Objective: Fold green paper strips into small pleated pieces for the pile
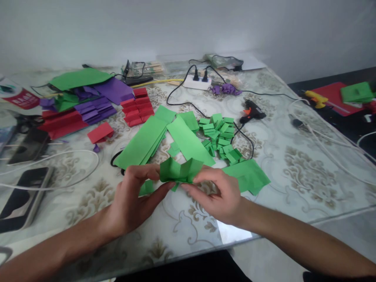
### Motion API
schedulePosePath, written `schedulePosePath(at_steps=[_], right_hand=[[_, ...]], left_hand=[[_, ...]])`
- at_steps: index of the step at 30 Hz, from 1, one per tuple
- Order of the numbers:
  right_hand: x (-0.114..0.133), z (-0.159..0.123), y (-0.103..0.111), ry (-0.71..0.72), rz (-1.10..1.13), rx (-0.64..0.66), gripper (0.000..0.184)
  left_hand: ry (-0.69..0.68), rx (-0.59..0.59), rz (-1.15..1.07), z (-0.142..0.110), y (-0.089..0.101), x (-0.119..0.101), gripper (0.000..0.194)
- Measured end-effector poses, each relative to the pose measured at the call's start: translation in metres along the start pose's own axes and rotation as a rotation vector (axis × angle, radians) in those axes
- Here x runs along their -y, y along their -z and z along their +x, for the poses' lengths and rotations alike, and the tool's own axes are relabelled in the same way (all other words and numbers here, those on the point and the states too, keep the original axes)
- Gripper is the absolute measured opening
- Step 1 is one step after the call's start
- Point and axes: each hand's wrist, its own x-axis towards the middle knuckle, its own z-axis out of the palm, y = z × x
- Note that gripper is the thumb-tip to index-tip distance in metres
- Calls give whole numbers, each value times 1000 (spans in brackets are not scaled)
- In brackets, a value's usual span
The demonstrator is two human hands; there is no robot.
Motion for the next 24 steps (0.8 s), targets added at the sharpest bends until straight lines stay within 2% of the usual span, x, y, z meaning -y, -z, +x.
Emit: schedulePosePath(at_steps=[2, 4, 8, 11, 14, 18, 24], right_hand=[[1, -1, -2, -135, 62, -44, 36], [3, 0, -3, -288, 186, -41, 39], [3, 8, -5, -551, 509, 23, 41], [-1, 11, -7, -697, 667, 48, 46], [-5, 10, -8, -808, 737, 67, 49], [-6, 10, -7, -848, 766, 63, 51], [-2, 7, -6, -724, 740, 50, 50]], left_hand=[[62, -27, -129, -1, -3, -1, 33], [117, -7, -283, 1, -5, -2, 38], [313, 155, -534, 9, -5, -8, 34], [395, 284, -679, 14, -6, -10, 25], [420, 295, -733, 14, -8, -7, 24], [447, 245, -618, 11, -7, -5, 32], [463, 228, -588, 14, -5, -5, 40]])
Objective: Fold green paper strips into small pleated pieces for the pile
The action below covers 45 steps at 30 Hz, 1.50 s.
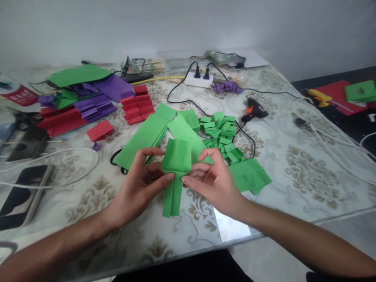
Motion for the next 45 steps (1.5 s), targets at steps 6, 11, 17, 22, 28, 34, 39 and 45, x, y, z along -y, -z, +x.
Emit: schedulePosePath(at_steps=[6, 11, 17, 22, 28, 34, 39, 45], right_hand=[[2, -2, 2, 24, -152, 76, 42], [2, 0, 4, -38, -339, 67, 20], [-3, -2, 12, 321, -755, 95, 12], [-5, -2, 16, 487, -892, 133, 15], [-4, -2, 14, 547, -952, 86, 28], [-2, -3, 11, 545, -886, 43, 28], [2, -3, 10, 542, -862, 30, 16], [0, -5, 9, 598, -892, 21, 11]], left_hand=[[40, 47, 34, 4, 5, 2, 36], [-146, 70, 256, 2, 6, 11, 37], [-455, -26, 568, -7, 10, 28, 44], [-645, -101, 740, -11, 13, 30, 37], [-668, -118, 747, -10, 14, 32, 34], [-753, 18, 722, -6, 15, 26, 31], [-719, 131, 709, -3, 10, 10, 28], [-766, 102, 770, -3, 10, 8, 22]])
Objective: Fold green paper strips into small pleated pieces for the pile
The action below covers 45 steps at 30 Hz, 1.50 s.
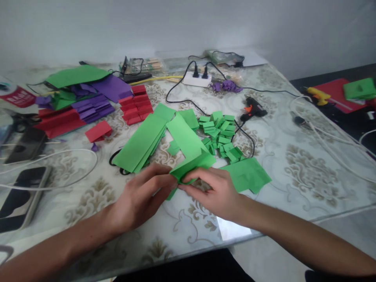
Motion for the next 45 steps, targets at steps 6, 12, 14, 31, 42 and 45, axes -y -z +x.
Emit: schedulePosePath(at_steps=[6, 12, 14, 31, 42, 45], right_hand=[[1, -2, -2, 55, -43, -33, 7], [4, -3, 0, 37, 42, -51, 22], [5, -4, 0, 5, 48, -48, 25], [10, -1, -1, -52, 141, -36, 20], [11, 6, -3, -474, 495, 30, 11], [11, 7, -3, -525, 554, 38, 16]], left_hand=[[-18, -35, 61, 1, 0, -1, 18], [-37, -51, 64, 1, 3, -4, 18], [-45, -41, 81, -1, 4, -4, 18], [286, -268, -126, -10, -13, -4, 29], [331, -75, -166, 0, -2, -5, 9], [304, -27, -137, 4, 2, -6, 6]])
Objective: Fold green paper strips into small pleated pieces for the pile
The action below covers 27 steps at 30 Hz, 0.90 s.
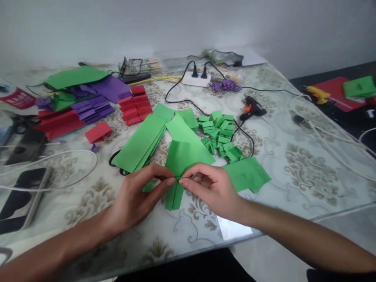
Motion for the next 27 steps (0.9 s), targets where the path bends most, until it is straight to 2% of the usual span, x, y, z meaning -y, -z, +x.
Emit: schedulePosePath(at_steps=[4, 9, 18, 22, 27], right_hand=[[-2, 0, 0, -53, 81, 18, 23], [-3, 0, -1, -93, 82, 24, 29], [-5, 1, -3, -44, 12, -6, 14], [-7, 0, -4, -35, -18, -8, 11], [-9, 0, -4, -27, -33, -13, 11]], left_hand=[[-71, 38, 42, 3, 3, -1, 6], [-33, 83, 51, 6, 4, -2, 8], [46, 66, 6, 3, -2, -1, 9], [93, 30, -40, -2, -5, 2, 3], [130, 9, -53, -3, -5, 3, 6]])
